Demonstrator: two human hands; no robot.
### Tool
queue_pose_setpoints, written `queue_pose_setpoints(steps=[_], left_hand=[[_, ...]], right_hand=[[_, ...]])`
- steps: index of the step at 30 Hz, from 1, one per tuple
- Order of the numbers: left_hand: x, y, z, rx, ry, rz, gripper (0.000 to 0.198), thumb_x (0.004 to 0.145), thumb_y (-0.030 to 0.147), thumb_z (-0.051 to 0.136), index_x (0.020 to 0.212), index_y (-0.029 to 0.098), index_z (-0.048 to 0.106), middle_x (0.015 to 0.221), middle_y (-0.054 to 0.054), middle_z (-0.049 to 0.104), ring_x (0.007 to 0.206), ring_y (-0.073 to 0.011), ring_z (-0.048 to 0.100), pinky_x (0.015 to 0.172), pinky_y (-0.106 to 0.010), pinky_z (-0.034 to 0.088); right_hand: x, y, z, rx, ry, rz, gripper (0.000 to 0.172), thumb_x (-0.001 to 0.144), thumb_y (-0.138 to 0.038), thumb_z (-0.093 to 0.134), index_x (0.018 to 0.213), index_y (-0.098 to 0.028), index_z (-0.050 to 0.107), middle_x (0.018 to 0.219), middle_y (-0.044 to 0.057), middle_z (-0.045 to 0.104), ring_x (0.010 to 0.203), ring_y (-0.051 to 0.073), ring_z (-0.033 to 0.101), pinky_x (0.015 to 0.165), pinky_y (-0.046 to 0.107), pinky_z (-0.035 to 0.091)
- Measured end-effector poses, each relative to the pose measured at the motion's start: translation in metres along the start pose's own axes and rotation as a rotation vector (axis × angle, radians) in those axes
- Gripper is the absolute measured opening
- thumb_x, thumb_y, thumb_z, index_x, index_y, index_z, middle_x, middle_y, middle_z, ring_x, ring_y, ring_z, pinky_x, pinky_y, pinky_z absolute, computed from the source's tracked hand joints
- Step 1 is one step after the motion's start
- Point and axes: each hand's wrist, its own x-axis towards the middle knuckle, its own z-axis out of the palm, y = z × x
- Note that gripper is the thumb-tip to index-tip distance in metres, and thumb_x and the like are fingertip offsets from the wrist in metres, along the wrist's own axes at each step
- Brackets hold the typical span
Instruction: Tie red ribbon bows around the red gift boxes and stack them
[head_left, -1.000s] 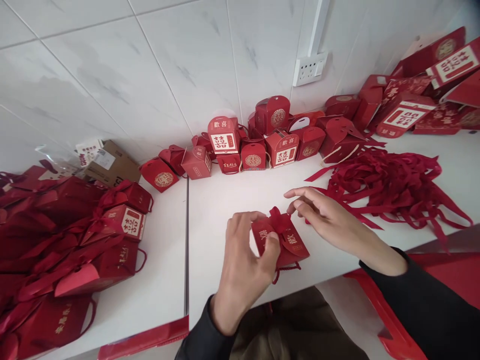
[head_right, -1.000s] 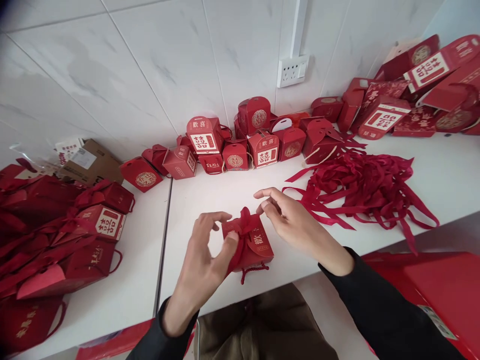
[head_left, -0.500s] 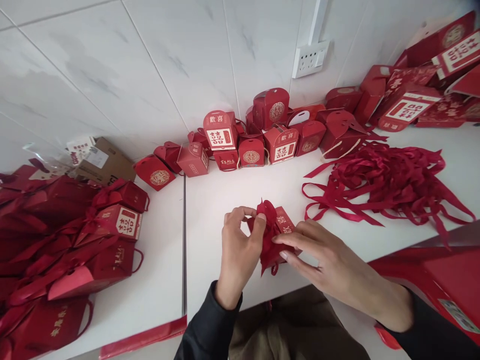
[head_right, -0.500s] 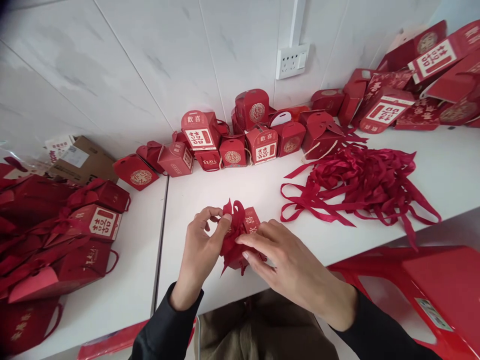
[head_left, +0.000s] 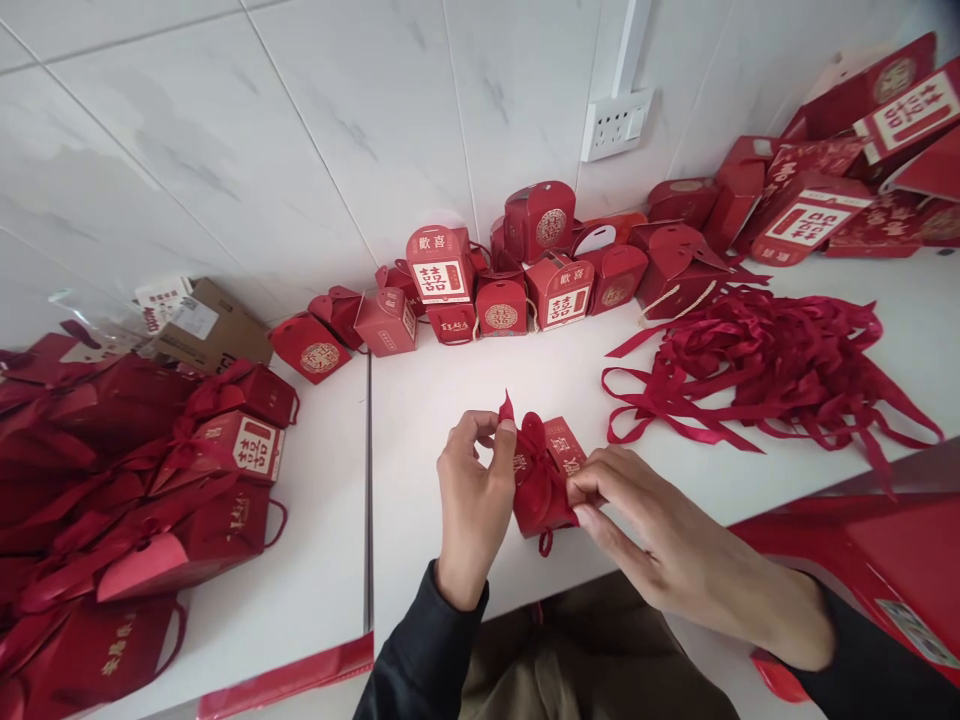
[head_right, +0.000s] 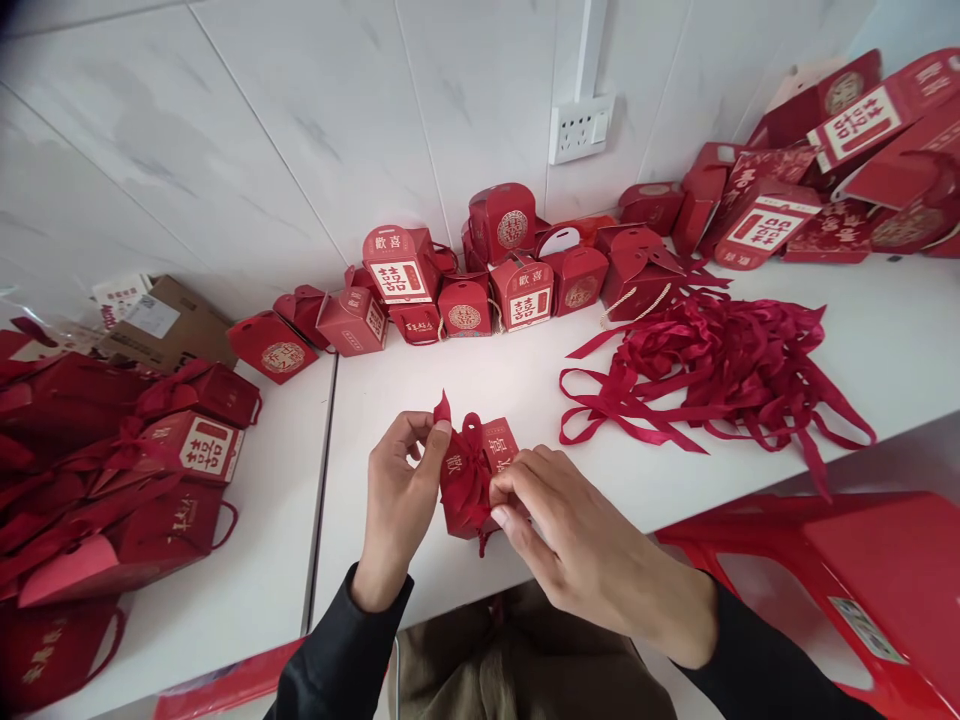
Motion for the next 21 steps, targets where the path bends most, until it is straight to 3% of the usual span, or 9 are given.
queue_pose_setpoints(steps=[6, 8, 11, 13, 15, 18, 21], left_hand=[[-0.004, -0.002, 0.002, -0.021, 0.053, 0.018, 0.020, 0.100, 0.036, 0.056, 0.086, 0.022, 0.056, 0.074, 0.002, 0.059, 0.068, -0.0144, 0.052, 0.067, -0.029, 0.040], [-0.002, -0.004, 0.002, -0.048, 0.065, 0.004, 0.019, 0.099, 0.038, 0.058, 0.089, 0.022, 0.057, 0.070, 0.004, 0.057, 0.064, -0.0141, 0.050, 0.066, -0.028, 0.040], [0.006, -0.010, -0.002, -0.156, 0.032, -0.018, 0.020, 0.099, 0.041, 0.057, 0.099, 0.022, 0.063, 0.085, -0.001, 0.068, 0.077, -0.0163, 0.061, 0.074, -0.029, 0.044], [0.016, -0.016, -0.006, -0.245, -0.026, -0.075, 0.025, 0.102, 0.040, 0.049, 0.107, 0.022, 0.066, 0.102, -0.004, 0.073, 0.094, -0.0190, 0.066, 0.084, -0.031, 0.044], [0.026, -0.020, -0.010, -0.282, -0.107, -0.139, 0.026, 0.101, 0.033, 0.045, 0.107, 0.021, 0.068, 0.107, -0.005, 0.074, 0.102, -0.0206, 0.067, 0.090, -0.033, 0.043], [0.034, -0.018, -0.015, -0.265, -0.276, -0.158, 0.015, 0.088, 0.021, 0.060, 0.097, 0.020, 0.072, 0.102, -0.005, 0.076, 0.102, -0.0224, 0.068, 0.092, -0.034, 0.044], [0.034, -0.012, -0.017, -0.284, -0.530, -0.149, 0.010, 0.082, 0.017, 0.066, 0.088, 0.018, 0.074, 0.097, -0.005, 0.076, 0.098, -0.0220, 0.068, 0.091, -0.033, 0.046]], right_hand=[[-0.011, 0.000, -0.024, 0.190, -0.162, 0.055, 0.013, 0.110, -0.029, 0.042, 0.101, -0.026, 0.051, 0.102, 0.004, 0.061, 0.093, 0.021, 0.061, 0.087, 0.037, 0.051], [-0.012, 0.001, -0.032, 0.235, -0.224, 0.096, 0.016, 0.110, -0.033, 0.045, 0.100, -0.027, 0.054, 0.100, 0.002, 0.062, 0.092, 0.020, 0.062, 0.084, 0.034, 0.052], [-0.008, 0.000, -0.033, 0.261, -0.103, 0.164, 0.014, 0.111, -0.036, 0.046, 0.107, -0.029, 0.058, 0.096, 0.000, 0.064, 0.080, 0.017, 0.062, 0.067, 0.029, 0.050], [-0.003, -0.003, -0.026, 0.208, 0.059, 0.127, 0.010, 0.109, -0.035, 0.051, 0.114, -0.030, 0.057, 0.097, 0.000, 0.064, 0.081, 0.018, 0.062, 0.067, 0.030, 0.050], [0.002, -0.007, -0.013, 0.102, 0.144, 0.028, 0.014, 0.105, -0.031, 0.060, 0.118, -0.028, 0.056, 0.098, 0.001, 0.064, 0.089, 0.022, 0.062, 0.078, 0.035, 0.050], [0.009, -0.011, 0.007, -0.042, 0.169, -0.041, 0.018, 0.102, -0.019, 0.062, 0.118, -0.025, 0.056, 0.100, 0.004, 0.063, 0.091, 0.026, 0.059, 0.083, 0.042, 0.048], [0.011, -0.010, 0.018, -0.045, 0.186, -0.019, 0.014, 0.105, -0.012, 0.055, 0.110, -0.024, 0.055, 0.098, 0.003, 0.061, 0.089, 0.024, 0.057, 0.080, 0.041, 0.047]])
